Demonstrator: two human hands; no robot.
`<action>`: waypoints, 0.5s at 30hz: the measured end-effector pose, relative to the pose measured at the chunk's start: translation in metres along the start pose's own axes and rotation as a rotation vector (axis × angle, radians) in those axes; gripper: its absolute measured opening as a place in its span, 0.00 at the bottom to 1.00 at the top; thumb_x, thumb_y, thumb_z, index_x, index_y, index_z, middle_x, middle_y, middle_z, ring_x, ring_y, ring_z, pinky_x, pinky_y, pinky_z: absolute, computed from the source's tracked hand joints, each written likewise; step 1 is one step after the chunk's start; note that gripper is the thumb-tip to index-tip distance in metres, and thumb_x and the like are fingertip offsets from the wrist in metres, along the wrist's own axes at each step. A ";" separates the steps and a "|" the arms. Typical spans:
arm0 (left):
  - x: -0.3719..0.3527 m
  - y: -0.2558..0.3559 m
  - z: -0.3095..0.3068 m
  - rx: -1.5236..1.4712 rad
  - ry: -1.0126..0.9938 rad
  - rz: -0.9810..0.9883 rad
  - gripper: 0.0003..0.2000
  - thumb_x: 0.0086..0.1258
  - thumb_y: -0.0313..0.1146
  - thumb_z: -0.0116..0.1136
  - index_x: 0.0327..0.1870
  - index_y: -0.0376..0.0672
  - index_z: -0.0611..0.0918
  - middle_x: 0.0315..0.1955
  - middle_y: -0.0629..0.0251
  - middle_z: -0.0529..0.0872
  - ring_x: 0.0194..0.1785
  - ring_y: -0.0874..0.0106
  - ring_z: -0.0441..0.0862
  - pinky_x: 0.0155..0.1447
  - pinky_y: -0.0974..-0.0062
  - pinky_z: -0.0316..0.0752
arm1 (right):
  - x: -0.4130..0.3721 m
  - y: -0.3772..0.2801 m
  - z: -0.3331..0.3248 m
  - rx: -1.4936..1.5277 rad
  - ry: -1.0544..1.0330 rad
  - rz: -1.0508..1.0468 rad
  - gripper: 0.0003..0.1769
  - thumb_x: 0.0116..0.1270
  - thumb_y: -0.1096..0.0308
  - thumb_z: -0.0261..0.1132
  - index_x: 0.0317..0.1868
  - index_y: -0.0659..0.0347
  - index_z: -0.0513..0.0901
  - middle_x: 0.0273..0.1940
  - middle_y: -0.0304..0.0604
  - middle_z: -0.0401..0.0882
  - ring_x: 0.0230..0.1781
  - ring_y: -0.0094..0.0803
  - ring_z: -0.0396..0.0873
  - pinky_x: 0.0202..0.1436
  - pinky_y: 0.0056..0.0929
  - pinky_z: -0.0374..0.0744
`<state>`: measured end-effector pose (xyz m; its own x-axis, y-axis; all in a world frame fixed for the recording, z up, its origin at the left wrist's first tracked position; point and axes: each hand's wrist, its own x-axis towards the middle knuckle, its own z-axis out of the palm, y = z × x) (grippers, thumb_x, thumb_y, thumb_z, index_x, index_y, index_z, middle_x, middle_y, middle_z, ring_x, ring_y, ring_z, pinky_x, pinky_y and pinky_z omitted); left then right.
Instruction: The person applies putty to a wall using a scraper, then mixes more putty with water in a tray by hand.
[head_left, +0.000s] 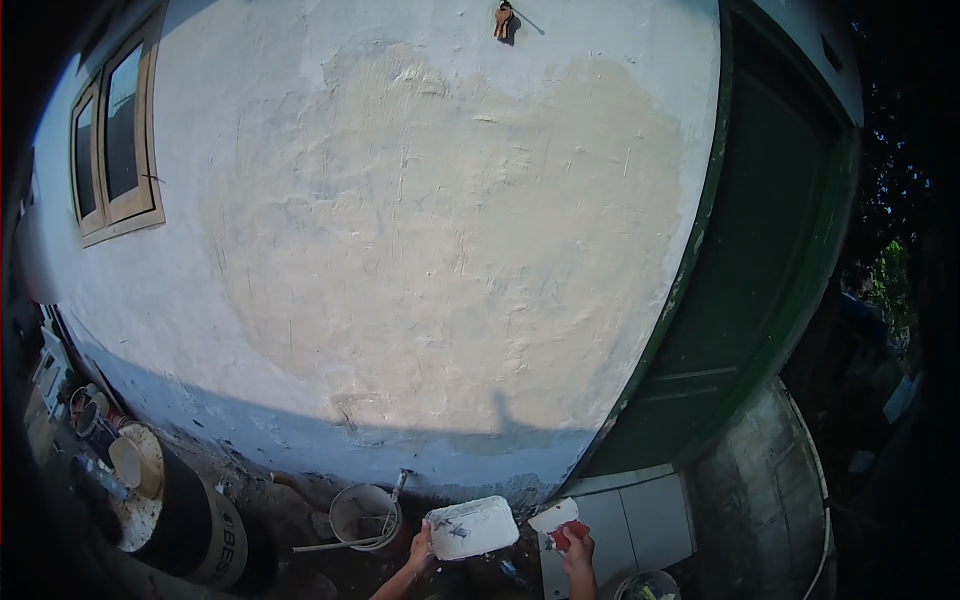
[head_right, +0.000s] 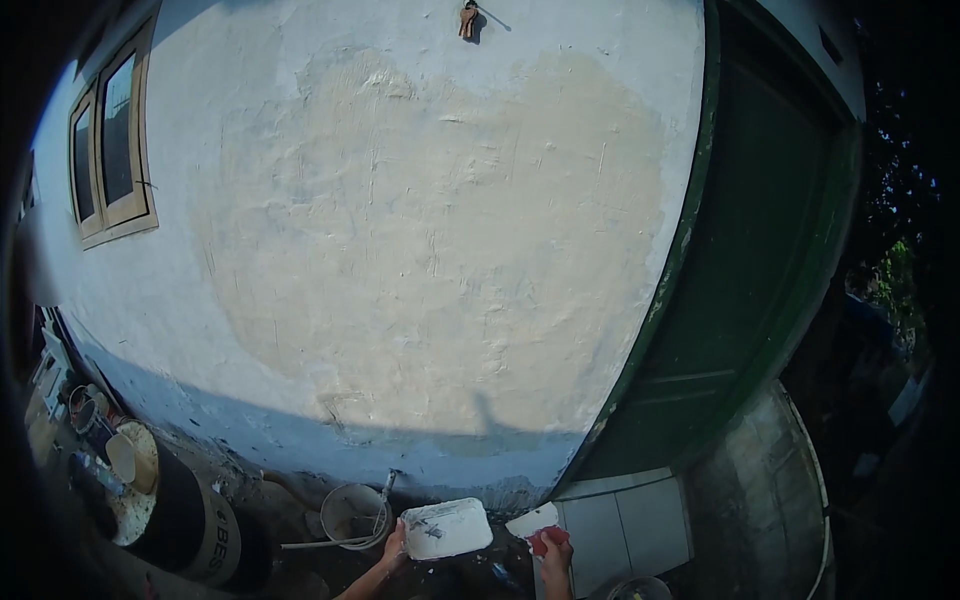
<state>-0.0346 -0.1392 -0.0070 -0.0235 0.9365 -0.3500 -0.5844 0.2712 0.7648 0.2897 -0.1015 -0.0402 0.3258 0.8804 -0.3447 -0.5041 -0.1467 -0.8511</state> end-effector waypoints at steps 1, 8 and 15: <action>-0.008 -0.008 -0.014 0.035 0.013 0.025 0.33 0.78 0.59 0.31 0.60 0.34 0.75 0.48 0.57 0.84 0.50 0.66 0.83 0.59 0.68 0.78 | -0.008 0.006 -0.005 0.024 0.022 0.043 0.13 0.63 0.73 0.67 0.47 0.65 0.79 0.40 0.42 0.82 0.38 0.34 0.82 0.38 0.32 0.81; -0.104 -0.022 -0.062 0.236 0.182 0.101 0.32 0.79 0.57 0.32 0.57 0.35 0.77 0.47 0.60 0.85 0.49 0.69 0.83 0.55 0.71 0.78 | -0.084 0.021 -0.017 0.056 -0.047 0.180 0.14 0.66 0.72 0.65 0.51 0.62 0.77 0.42 0.41 0.81 0.40 0.33 0.82 0.42 0.33 0.80; -0.126 -0.018 -0.106 0.035 0.195 0.137 0.29 0.79 0.56 0.35 0.53 0.36 0.79 0.43 0.63 0.85 0.44 0.73 0.83 0.51 0.73 0.78 | -0.145 -0.010 0.062 -0.024 -0.363 0.072 0.15 0.64 0.71 0.68 0.50 0.65 0.79 0.45 0.41 0.81 0.45 0.28 0.80 0.51 0.30 0.78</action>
<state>-0.1069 -0.2856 -0.0337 -0.2588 0.9054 -0.3365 -0.5362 0.1551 0.8297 0.1979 -0.1991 0.0431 -0.0174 0.9694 -0.2450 -0.4951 -0.2213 -0.8402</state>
